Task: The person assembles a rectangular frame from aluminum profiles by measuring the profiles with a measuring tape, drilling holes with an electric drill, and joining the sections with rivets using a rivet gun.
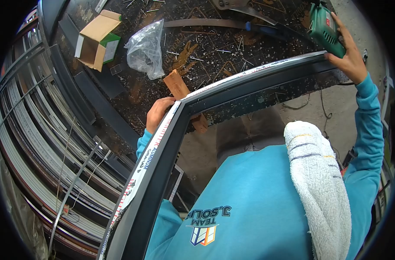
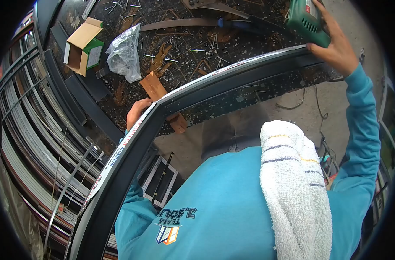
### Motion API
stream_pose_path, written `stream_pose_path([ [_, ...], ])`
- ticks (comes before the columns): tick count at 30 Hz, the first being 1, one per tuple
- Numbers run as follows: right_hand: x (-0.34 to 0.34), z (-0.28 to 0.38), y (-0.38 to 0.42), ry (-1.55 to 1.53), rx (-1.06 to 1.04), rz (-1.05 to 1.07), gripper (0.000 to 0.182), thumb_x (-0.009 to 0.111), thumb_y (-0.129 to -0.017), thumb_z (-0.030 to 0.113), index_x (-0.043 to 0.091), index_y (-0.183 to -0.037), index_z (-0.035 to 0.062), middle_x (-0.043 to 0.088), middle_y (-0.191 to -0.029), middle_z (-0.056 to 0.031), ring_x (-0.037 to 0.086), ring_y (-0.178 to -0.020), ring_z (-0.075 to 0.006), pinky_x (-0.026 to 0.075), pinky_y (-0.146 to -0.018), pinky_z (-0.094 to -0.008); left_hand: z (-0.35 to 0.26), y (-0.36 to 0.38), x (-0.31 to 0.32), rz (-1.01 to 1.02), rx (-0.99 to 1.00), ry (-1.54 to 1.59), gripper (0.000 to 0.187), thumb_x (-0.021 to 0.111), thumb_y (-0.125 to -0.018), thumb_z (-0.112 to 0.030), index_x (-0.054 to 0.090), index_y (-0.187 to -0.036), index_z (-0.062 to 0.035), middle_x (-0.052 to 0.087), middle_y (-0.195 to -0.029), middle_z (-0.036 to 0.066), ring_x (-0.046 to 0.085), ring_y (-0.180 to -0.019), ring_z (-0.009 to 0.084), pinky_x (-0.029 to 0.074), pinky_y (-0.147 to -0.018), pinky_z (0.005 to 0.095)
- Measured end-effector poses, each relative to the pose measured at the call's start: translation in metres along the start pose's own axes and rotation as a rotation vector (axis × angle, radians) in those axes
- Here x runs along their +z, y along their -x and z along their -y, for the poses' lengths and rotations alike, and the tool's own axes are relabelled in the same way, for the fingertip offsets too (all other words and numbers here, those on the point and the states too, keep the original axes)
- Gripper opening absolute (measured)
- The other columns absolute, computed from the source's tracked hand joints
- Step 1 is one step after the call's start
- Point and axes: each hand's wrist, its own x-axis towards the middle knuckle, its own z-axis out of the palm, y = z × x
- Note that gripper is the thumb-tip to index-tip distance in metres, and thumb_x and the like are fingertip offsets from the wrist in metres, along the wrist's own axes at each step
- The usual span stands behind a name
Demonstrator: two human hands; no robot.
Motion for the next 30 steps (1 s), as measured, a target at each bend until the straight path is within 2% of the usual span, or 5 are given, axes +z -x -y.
stream_pose_path([
  [4, 0.002, -0.001, -0.002, 0.133, 0.032, 0.055, 0.076, 0.065, -0.074, 0.014, 0.038, -0.146, 0.0102, 0.051, -0.133, -0.0163, 0.051, -0.124, -0.0307, 0.041, -0.103, -0.0404, -0.002, -0.002, 0.004, 0.014, -0.007, -0.067, 0.027, 0.072, -0.078, -0.013, 0.061, -0.099, 0.0006, 0.065, -0.097, 0.016, 0.066, -0.088, 0.0309, 0.053, -0.076, 0.0374],
  [7, -0.021, 0.021, -0.025, -0.203, 0.279, 0.243, 0.117, 0.081, -0.061, 0.024, 0.01, -0.152, 0.0018, 0.036, -0.14, -0.0275, 0.041, -0.13, -0.0353, 0.031, -0.112, -0.0377, 0.007, 0.003, 0.009, -0.031, 0.04, -0.025, 0.026, 0.072, -0.078, -0.014, 0.062, -0.097, 0.0001, 0.066, -0.096, 0.016, 0.066, -0.089, 0.0308, 0.053, -0.077, 0.0377],
  [15, -0.044, 0.013, -0.041, 0.607, 0.469, 0.34, 0.111, 0.076, -0.067, 0.033, 0.01, -0.152, 0.0075, 0.036, -0.136, -0.0365, 0.049, -0.118, -0.0475, 0.041, -0.103, -0.0433, 0.002, 0.013, 0.024, -0.162, -0.257, 0.193, 0.026, 0.078, -0.077, -0.009, 0.062, -0.095, 0.003, 0.065, -0.099, 0.017, 0.064, -0.093, 0.025, 0.049, -0.085, 0.0351],
  [23, -0.115, -0.013, 0.12, -0.838, 0.373, -0.265, 0.079, 0.064, -0.084, 0.033, 0.029, -0.145, -0.0034, 0.041, -0.14, -0.0294, 0.046, -0.129, -0.0365, 0.038, -0.108, -0.0438, 0.013, 0.03, 0.026, -0.173, -0.318, 0.38, 0.04, 0.076, -0.079, -0.008, 0.057, -0.113, 0.0003, 0.06, -0.106, 0.013, 0.062, -0.095, 0.0221, 0.05, -0.086, 0.0347],
  [30, -0.059, 0.154, 0.148, -1.09, 0.269, 0.013, 0.095, 0.075, -0.066, 0.036, 0.036, -0.142, -0.0065, 0.049, -0.136, -0.0253, 0.052, -0.125, -0.0336, 0.041, -0.106, -0.0404, -0.025, 0.014, 0.04, -0.308, 0.052, 0.133, 0.058, 0.084, -0.071, -0.01, 0.055, -0.121, -0.0029, 0.052, -0.122, 0.011, 0.057, -0.112, 0.0231, 0.047, -0.096, 0.0366],
])
